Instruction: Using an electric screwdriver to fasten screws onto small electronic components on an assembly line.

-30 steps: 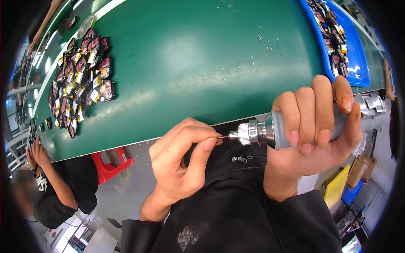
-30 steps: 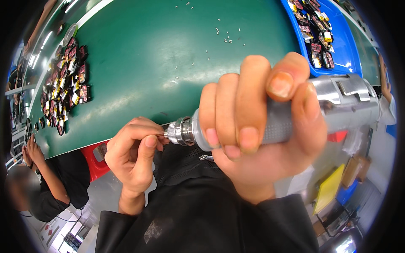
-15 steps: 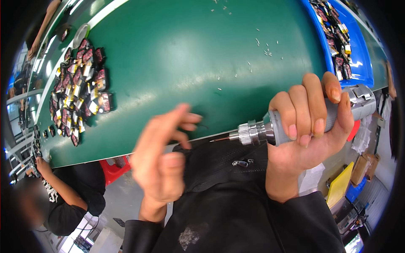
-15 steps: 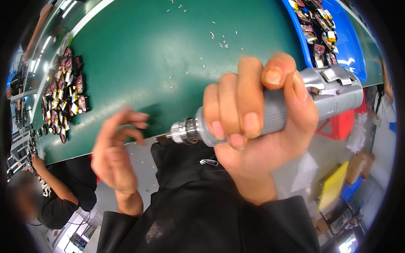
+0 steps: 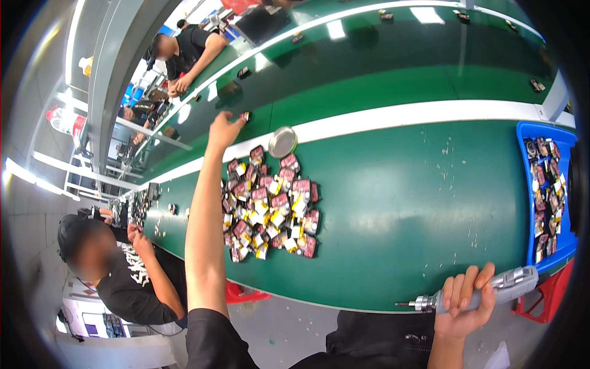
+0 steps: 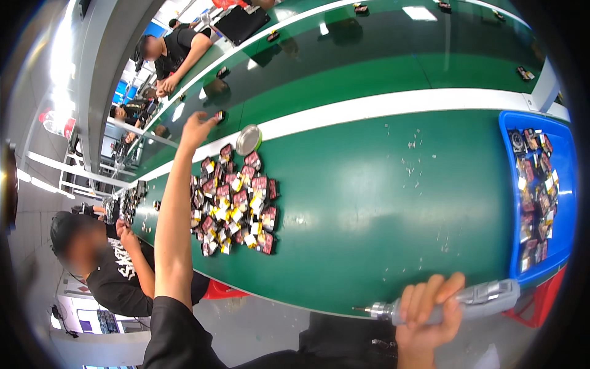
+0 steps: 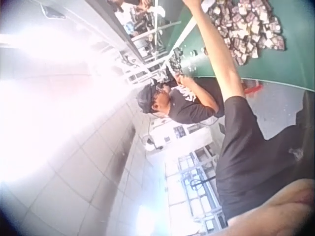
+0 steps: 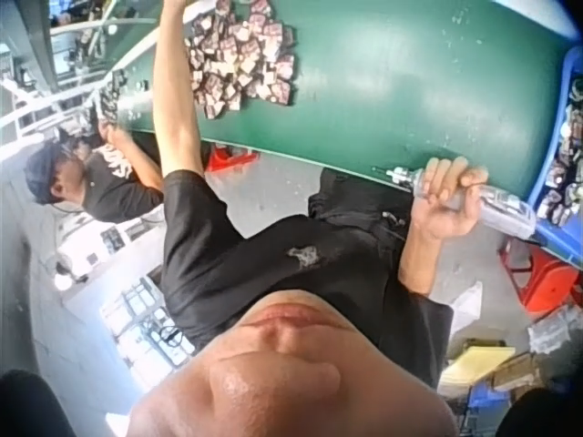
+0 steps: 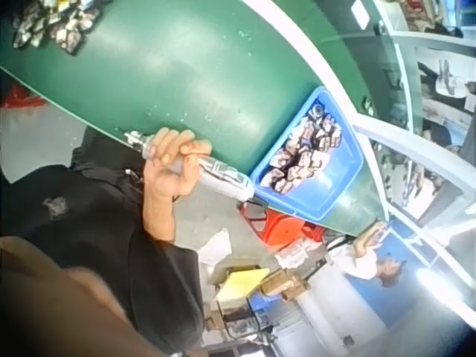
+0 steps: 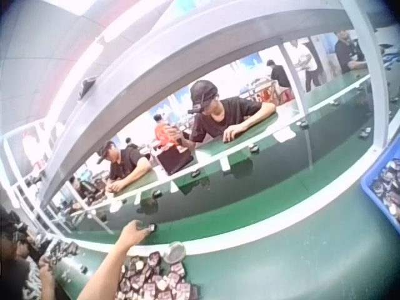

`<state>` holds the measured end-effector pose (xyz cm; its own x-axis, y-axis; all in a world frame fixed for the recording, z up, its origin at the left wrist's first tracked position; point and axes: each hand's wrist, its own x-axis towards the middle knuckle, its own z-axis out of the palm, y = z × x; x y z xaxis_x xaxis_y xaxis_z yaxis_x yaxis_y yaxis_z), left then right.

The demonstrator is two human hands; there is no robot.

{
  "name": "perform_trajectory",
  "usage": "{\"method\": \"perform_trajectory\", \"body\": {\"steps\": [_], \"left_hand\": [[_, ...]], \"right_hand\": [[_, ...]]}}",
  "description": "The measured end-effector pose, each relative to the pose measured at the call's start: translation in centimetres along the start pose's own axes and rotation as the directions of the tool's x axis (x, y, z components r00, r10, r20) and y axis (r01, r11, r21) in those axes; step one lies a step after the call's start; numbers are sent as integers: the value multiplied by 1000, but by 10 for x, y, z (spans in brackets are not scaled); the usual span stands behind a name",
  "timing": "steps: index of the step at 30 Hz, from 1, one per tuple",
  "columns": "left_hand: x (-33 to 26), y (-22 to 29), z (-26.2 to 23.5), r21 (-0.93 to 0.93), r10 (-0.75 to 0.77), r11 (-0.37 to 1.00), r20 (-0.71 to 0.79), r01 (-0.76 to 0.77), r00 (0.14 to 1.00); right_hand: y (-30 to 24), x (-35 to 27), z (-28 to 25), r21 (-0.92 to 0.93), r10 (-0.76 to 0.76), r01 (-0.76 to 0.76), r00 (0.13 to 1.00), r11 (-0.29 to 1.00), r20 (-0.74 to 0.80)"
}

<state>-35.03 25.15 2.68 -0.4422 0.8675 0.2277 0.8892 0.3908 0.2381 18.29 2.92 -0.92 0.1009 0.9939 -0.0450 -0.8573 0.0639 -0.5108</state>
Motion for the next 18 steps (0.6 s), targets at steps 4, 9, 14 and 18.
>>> {"method": "perform_trajectory", "body": {"steps": [4, 9, 14, 18], "left_hand": [[20, 23, 33, 170, 108, 979, 41, -113, 993], [18, 24, 13, 77, 164, 983, 28, -166, 986], [-96, 136, -6, -247, 532, 823, 22, -511, 846], [-225, 192, -35, -314, 855, 504, 54, -805, 515]], "right_hand": [[-2, 3, -3, 15, 3, -4, 1000, 1000, 30], [-6, 2, -4, 36, 43, -45, 998, 998, 56], [-9, 2, -2, -4, 47, -46, 997, 999, 59], [-8, 1, -2, 28, 69, -71, 996, 997, 65]]}}
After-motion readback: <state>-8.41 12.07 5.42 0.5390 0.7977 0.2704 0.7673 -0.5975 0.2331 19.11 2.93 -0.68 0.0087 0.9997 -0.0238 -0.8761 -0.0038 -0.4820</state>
